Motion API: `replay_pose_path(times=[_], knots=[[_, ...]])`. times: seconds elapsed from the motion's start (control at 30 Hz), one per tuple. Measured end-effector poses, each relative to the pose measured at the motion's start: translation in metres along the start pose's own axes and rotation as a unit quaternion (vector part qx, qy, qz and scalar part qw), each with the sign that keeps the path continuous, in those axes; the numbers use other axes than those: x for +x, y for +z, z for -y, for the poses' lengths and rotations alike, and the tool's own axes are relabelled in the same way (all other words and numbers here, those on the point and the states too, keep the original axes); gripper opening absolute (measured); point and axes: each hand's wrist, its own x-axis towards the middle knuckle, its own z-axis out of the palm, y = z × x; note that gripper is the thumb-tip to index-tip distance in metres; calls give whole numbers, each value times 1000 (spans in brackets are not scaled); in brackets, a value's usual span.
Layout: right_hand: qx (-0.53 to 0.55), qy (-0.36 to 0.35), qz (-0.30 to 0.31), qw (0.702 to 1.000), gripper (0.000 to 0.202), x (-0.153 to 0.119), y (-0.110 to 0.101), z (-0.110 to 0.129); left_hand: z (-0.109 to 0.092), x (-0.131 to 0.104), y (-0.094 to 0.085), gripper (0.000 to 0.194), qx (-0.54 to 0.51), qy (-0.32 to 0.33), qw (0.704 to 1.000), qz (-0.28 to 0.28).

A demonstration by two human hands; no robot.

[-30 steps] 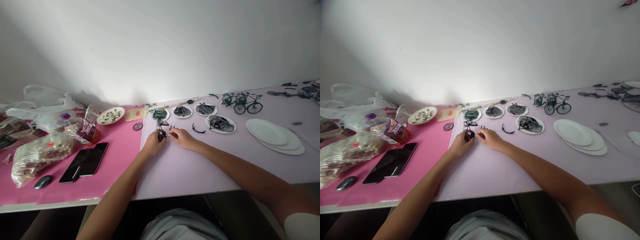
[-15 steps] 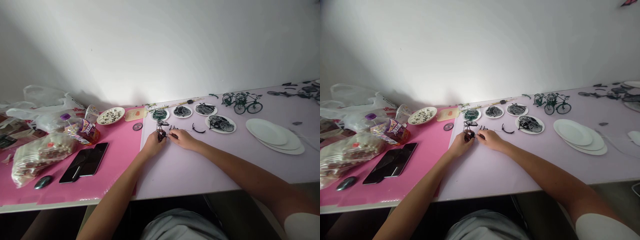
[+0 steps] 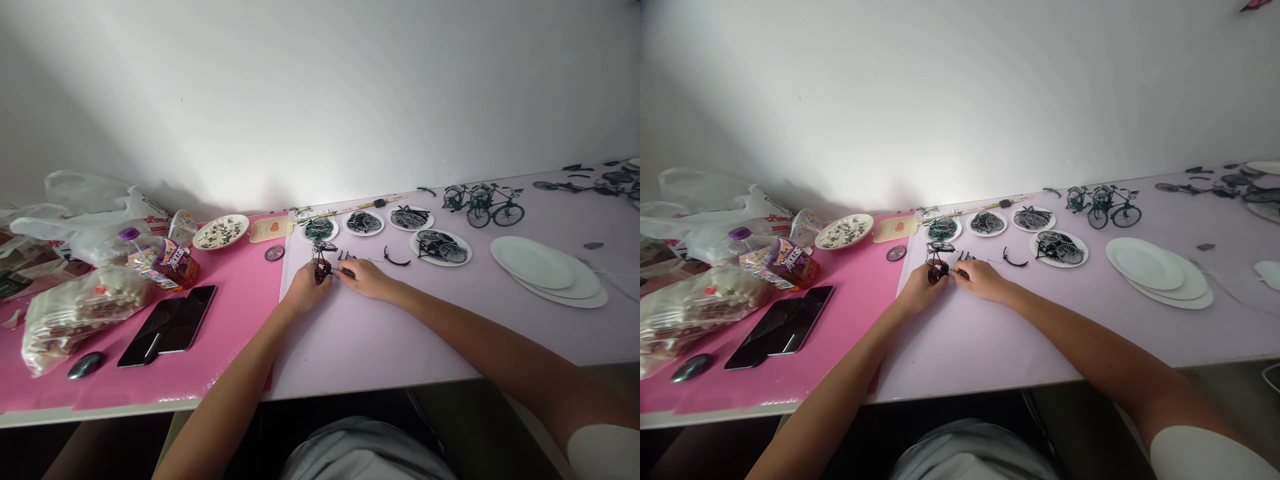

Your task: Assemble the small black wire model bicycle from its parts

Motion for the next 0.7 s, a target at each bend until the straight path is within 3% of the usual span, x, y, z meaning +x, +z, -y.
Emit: replay_pose_path(times=[0.7], knots=[[-20,-12,6,1000,28,0,2,-2,-3,0,-2,25,1,-7,1000,3]])
